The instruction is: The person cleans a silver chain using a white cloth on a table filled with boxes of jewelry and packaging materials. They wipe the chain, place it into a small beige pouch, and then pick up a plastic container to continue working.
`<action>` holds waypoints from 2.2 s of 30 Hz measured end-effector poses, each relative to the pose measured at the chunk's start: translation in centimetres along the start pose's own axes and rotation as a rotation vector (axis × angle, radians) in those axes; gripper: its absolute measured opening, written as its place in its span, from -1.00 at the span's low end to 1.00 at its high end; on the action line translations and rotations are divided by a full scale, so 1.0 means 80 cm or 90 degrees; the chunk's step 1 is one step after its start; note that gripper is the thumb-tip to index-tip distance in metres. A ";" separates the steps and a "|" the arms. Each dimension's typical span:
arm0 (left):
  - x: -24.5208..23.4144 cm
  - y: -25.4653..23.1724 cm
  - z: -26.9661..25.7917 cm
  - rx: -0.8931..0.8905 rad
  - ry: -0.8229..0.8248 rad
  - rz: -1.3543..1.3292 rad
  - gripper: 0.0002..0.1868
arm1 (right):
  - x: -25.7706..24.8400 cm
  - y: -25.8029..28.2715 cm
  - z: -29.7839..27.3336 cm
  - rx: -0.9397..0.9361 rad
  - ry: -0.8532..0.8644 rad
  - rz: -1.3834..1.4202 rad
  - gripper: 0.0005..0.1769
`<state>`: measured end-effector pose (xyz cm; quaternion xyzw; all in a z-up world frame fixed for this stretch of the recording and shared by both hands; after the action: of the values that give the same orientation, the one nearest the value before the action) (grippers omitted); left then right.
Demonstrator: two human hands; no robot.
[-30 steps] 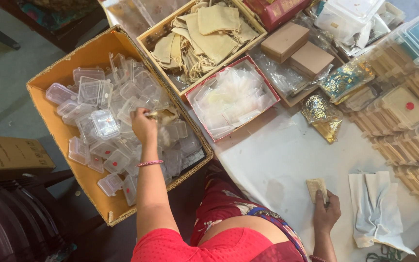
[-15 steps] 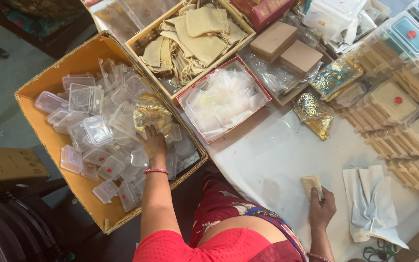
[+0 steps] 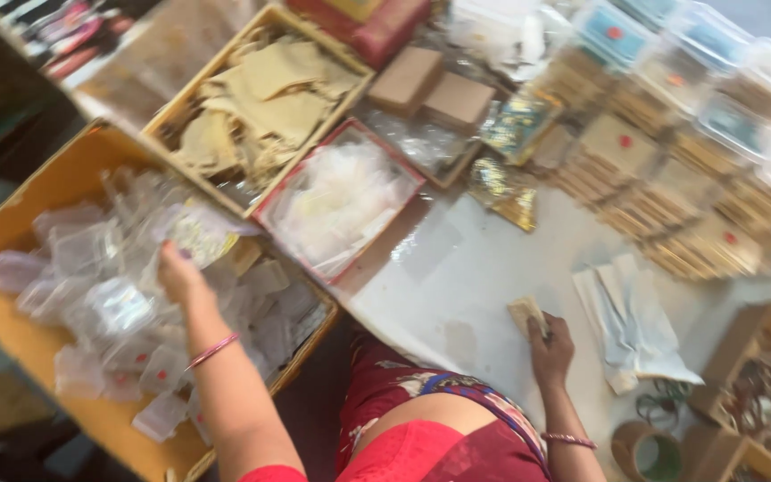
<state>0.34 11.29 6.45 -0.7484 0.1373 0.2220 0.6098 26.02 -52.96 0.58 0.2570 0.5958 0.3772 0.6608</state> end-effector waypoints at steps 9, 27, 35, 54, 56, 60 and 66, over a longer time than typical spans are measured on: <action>-0.011 -0.165 -0.143 0.627 -0.327 0.073 -0.60 | -0.001 0.003 0.010 0.081 0.024 0.059 -0.70; 0.280 -0.093 -0.592 1.198 0.721 0.144 -0.65 | -0.104 0.017 -0.007 -0.145 -0.061 -0.337 -0.71; 0.297 -0.034 -0.561 0.926 0.738 -0.001 -0.77 | -0.138 -0.004 0.063 -0.135 -0.240 -0.500 -0.48; 0.288 -0.034 -0.558 0.892 0.835 0.055 0.07 | 0.007 0.080 0.072 -0.242 0.206 -0.398 -0.52; 0.288 -0.036 -0.560 0.874 0.843 0.080 0.07 | 0.024 0.058 0.073 -0.224 0.150 -0.454 -0.47; 0.285 -0.035 -0.559 0.883 0.835 0.076 0.08 | 0.033 0.071 0.088 -0.109 0.223 -0.605 -0.59; 0.300 -0.016 -0.553 0.930 0.786 0.009 0.15 | 0.031 0.086 0.095 -0.124 0.317 -0.252 -0.73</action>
<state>28.98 -29.96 2.54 -0.1670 0.5440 -0.3489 0.7446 32.19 -46.14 5.71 -0.0280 0.7385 0.3479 0.5769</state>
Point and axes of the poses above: each hand's wrist, its own z-axis towards the middle knuckle, its own x-axis out of the palm, y = z × x, the point moved 2 cm from there along z, towards the middle knuckle, and after that the axes turned 2 degrees about -x, right-handed, at the moved point
